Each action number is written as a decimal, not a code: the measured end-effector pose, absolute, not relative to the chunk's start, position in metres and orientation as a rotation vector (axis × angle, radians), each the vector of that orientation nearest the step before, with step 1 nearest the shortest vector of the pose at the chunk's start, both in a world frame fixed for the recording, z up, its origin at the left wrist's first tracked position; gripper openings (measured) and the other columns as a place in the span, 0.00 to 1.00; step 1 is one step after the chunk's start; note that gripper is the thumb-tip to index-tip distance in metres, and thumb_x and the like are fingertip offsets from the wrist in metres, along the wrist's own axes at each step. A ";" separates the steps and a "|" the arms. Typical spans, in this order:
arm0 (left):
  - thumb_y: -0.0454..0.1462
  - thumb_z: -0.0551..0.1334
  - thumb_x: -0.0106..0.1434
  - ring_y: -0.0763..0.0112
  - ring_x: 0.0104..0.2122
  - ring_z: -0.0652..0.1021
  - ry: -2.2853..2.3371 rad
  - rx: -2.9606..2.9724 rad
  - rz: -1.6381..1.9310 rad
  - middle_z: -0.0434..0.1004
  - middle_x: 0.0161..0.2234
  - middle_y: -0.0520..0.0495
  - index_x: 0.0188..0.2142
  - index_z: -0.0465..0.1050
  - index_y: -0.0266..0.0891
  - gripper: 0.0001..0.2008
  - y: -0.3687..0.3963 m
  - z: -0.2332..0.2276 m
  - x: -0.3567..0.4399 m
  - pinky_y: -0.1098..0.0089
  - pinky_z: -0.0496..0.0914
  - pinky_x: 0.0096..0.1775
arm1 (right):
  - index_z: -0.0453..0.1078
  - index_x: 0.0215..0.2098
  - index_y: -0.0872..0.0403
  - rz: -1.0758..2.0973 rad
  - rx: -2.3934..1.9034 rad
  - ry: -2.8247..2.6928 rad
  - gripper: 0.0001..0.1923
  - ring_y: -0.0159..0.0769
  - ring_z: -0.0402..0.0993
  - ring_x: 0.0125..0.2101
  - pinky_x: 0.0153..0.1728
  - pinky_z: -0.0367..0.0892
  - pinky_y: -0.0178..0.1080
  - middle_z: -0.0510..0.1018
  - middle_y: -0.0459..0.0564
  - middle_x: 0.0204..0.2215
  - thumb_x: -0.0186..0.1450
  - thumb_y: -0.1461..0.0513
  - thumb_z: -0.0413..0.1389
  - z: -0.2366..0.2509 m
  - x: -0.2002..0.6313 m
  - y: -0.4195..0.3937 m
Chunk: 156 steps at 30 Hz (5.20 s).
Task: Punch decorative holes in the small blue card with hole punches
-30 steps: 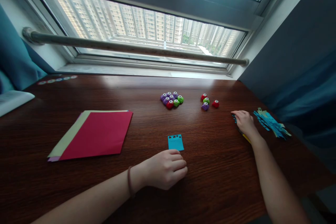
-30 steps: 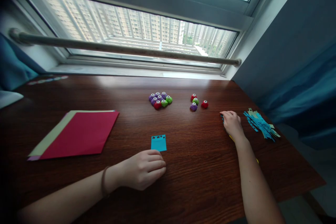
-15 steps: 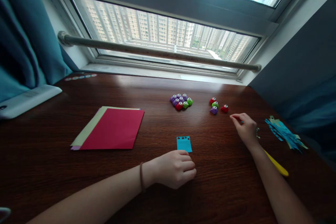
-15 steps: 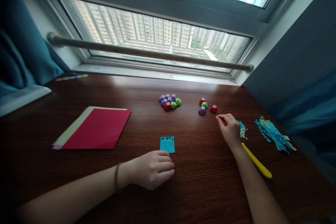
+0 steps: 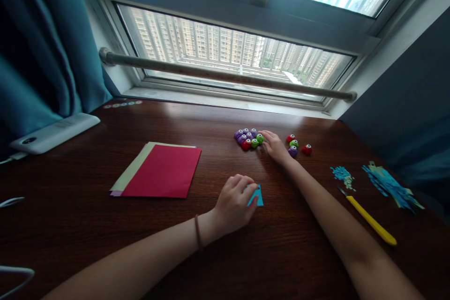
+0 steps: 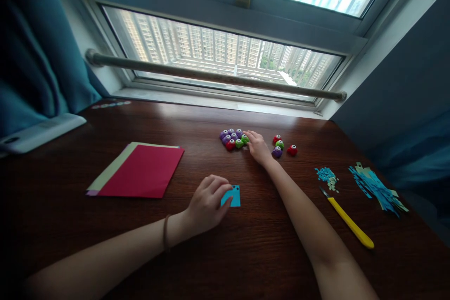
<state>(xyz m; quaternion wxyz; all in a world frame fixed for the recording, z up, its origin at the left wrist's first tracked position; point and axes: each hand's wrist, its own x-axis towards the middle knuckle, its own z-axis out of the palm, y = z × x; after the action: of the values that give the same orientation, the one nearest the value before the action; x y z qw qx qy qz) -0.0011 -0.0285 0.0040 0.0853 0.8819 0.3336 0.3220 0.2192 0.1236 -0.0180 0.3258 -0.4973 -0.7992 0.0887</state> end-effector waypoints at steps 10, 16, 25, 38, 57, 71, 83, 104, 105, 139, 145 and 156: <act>0.44 0.64 0.54 0.60 0.39 0.64 1.499 2.439 0.576 0.63 0.38 0.45 0.37 0.64 0.37 0.16 -0.013 -0.010 0.002 0.61 0.62 0.40 | 0.66 0.42 0.57 0.356 -1.374 -1.863 0.13 0.40 0.69 0.38 0.42 0.67 0.44 0.72 0.54 0.37 0.58 0.65 0.53 -0.014 0.221 0.089; 0.41 0.67 0.53 0.62 0.36 0.65 1.444 2.357 0.623 0.64 0.35 0.47 0.33 0.63 0.38 0.15 -0.011 -0.008 0.002 0.63 0.61 0.38 | 0.64 0.46 0.55 0.714 -1.311 -1.629 0.17 0.37 0.71 0.40 0.44 0.68 0.41 0.72 0.52 0.41 0.59 0.60 0.56 -0.010 0.221 0.004; 0.35 0.69 0.50 0.67 0.32 0.70 1.287 2.063 0.751 0.70 0.29 0.52 0.31 0.65 0.38 0.13 -0.007 -0.006 -0.001 0.64 0.61 0.39 | 0.65 0.45 0.52 0.921 -1.214 -1.474 0.14 0.38 0.69 0.45 0.49 0.65 0.42 0.71 0.50 0.45 0.60 0.62 0.56 -0.015 0.215 -0.038; 0.44 0.62 0.56 0.73 0.24 0.68 1.087 1.721 0.834 0.69 0.22 0.52 0.24 0.71 0.35 0.13 -0.003 -0.002 0.000 0.73 0.62 0.27 | 0.66 0.43 0.52 1.057 -1.245 -1.450 0.17 0.39 0.72 0.40 0.43 0.71 0.41 0.73 0.49 0.40 0.56 0.61 0.60 -0.013 0.204 -0.050; 0.44 0.62 0.57 0.73 0.25 0.67 1.136 1.873 0.784 0.69 0.22 0.53 0.24 0.70 0.36 0.13 -0.004 -0.003 -0.002 0.71 0.59 0.30 | 0.65 0.42 0.51 0.897 -1.243 -1.710 0.14 0.38 0.70 0.39 0.41 0.69 0.40 0.70 0.49 0.40 0.58 0.62 0.59 -0.009 0.204 -0.051; 0.44 0.62 0.57 0.71 0.28 0.69 1.129 1.971 0.723 0.71 0.25 0.53 0.26 0.72 0.37 0.12 -0.004 -0.009 -0.003 0.69 0.59 0.36 | 0.67 0.46 0.49 0.670 -1.150 -1.925 0.16 0.36 0.69 0.43 0.45 0.68 0.40 0.72 0.48 0.42 0.59 0.66 0.57 -0.005 0.203 -0.051; 0.45 0.62 0.58 0.71 0.28 0.69 1.124 2.102 0.619 0.71 0.24 0.52 0.25 0.73 0.38 0.13 -0.005 -0.004 0.000 0.69 0.59 0.36 | 0.67 0.46 0.51 0.632 -1.138 -1.965 0.17 0.36 0.69 0.43 0.45 0.67 0.39 0.73 0.48 0.42 0.59 0.67 0.57 -0.006 0.204 -0.051; 0.44 0.68 0.51 0.67 0.31 0.68 1.159 2.376 0.546 0.70 0.26 0.55 0.33 0.67 0.40 0.16 -0.007 -0.009 0.001 0.67 0.57 0.36 | 0.70 0.42 0.52 0.680 -1.157 -2.009 0.13 0.35 0.68 0.40 0.41 0.67 0.38 0.71 0.50 0.39 0.58 0.67 0.58 -0.007 0.205 -0.049; 0.45 0.68 0.51 0.66 0.31 0.68 1.162 2.396 0.546 0.70 0.27 0.54 0.34 0.67 0.39 0.16 -0.008 -0.009 0.001 0.66 0.58 0.36 | 0.70 0.42 0.52 0.678 -1.161 -2.008 0.13 0.35 0.68 0.39 0.41 0.67 0.38 0.70 0.50 0.39 0.58 0.66 0.59 -0.007 0.205 -0.049; 0.54 0.54 0.60 0.56 0.50 0.64 0.870 2.805 0.874 0.66 0.51 0.39 0.54 0.59 0.32 0.32 -0.023 0.002 -0.001 0.57 0.56 0.50 | 0.61 0.54 0.56 0.306 -1.073 -2.279 0.23 0.37 0.61 0.34 0.34 0.64 0.42 0.67 0.52 0.33 0.60 0.65 0.55 -0.002 0.206 -0.055; 0.61 0.54 0.52 0.55 0.41 0.68 1.093 2.765 0.623 0.69 0.43 0.38 0.51 0.61 0.29 0.40 -0.020 -0.003 0.003 0.58 0.62 0.42 | 0.58 0.56 0.52 0.392 -1.147 -2.198 0.26 0.38 0.64 0.37 0.38 0.65 0.43 0.68 0.52 0.37 0.60 0.64 0.56 0.001 0.206 -0.055; 0.64 0.51 0.47 0.57 0.35 0.68 1.211 2.716 0.390 0.67 0.34 0.42 0.35 0.66 0.34 0.35 -0.015 -0.006 0.006 0.61 0.63 0.35 | 0.57 0.56 0.52 0.496 -1.110 -2.171 0.24 0.39 0.66 0.40 0.42 0.66 0.44 0.70 0.53 0.41 0.62 0.66 0.52 -0.004 0.206 -0.051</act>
<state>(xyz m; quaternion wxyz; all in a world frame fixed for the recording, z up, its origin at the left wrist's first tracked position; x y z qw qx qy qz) 0.0060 -0.0151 -0.0057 0.0712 0.9032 0.4028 0.1297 0.2062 -0.0508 -0.0036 0.3211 -0.4225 -0.8263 0.1887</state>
